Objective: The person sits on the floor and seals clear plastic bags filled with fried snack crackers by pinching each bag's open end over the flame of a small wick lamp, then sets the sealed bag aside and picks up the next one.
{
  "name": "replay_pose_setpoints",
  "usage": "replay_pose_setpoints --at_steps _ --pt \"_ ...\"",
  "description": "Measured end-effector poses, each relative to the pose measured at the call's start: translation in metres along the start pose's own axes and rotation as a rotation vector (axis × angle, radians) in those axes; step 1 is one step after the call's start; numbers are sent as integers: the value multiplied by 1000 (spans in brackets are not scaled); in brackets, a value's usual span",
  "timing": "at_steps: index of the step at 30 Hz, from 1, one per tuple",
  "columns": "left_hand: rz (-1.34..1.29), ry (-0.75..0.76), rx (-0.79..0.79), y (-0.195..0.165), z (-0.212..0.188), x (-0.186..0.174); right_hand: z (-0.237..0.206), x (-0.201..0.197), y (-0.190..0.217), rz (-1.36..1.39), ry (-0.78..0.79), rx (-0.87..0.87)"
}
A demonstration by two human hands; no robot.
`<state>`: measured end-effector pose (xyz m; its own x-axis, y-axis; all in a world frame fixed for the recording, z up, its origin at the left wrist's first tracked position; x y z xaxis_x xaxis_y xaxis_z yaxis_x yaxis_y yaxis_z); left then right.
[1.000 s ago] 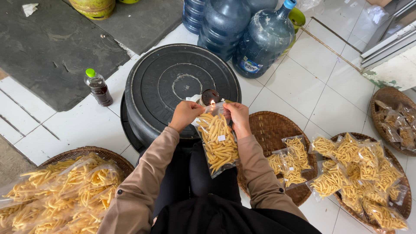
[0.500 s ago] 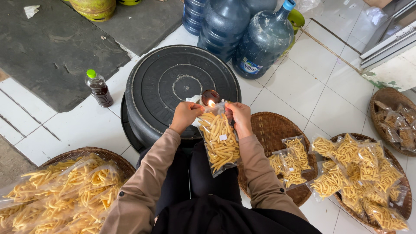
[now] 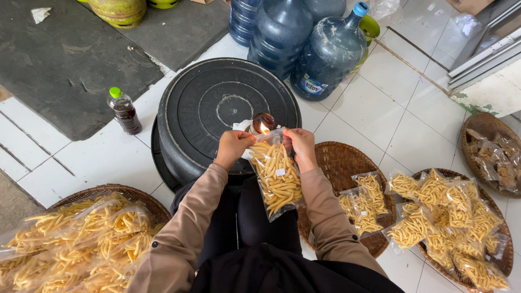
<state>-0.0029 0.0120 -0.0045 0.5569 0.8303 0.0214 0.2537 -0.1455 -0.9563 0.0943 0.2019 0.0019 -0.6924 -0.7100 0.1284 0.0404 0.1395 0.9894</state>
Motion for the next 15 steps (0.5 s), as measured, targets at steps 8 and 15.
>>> replay_pose_setpoints --at_steps 8,15 --pt "-97 -23 31 8 -3 0 0 2 2 -42 6 1" --pt "-111 -30 11 17 -7 -8 1 6 -6 -77 50 -15"
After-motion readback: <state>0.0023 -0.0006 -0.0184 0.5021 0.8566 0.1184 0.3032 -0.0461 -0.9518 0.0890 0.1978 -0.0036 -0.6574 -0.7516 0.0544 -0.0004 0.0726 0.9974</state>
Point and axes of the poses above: each hand's wrist, its own z-axis towards the middle knuckle, its own x-axis out of the palm, y = z × x, the point moved 2 cm from there along z, towards the middle knuckle, and after that the axes turned 8 degrees about -x, right-handed, at the moved point
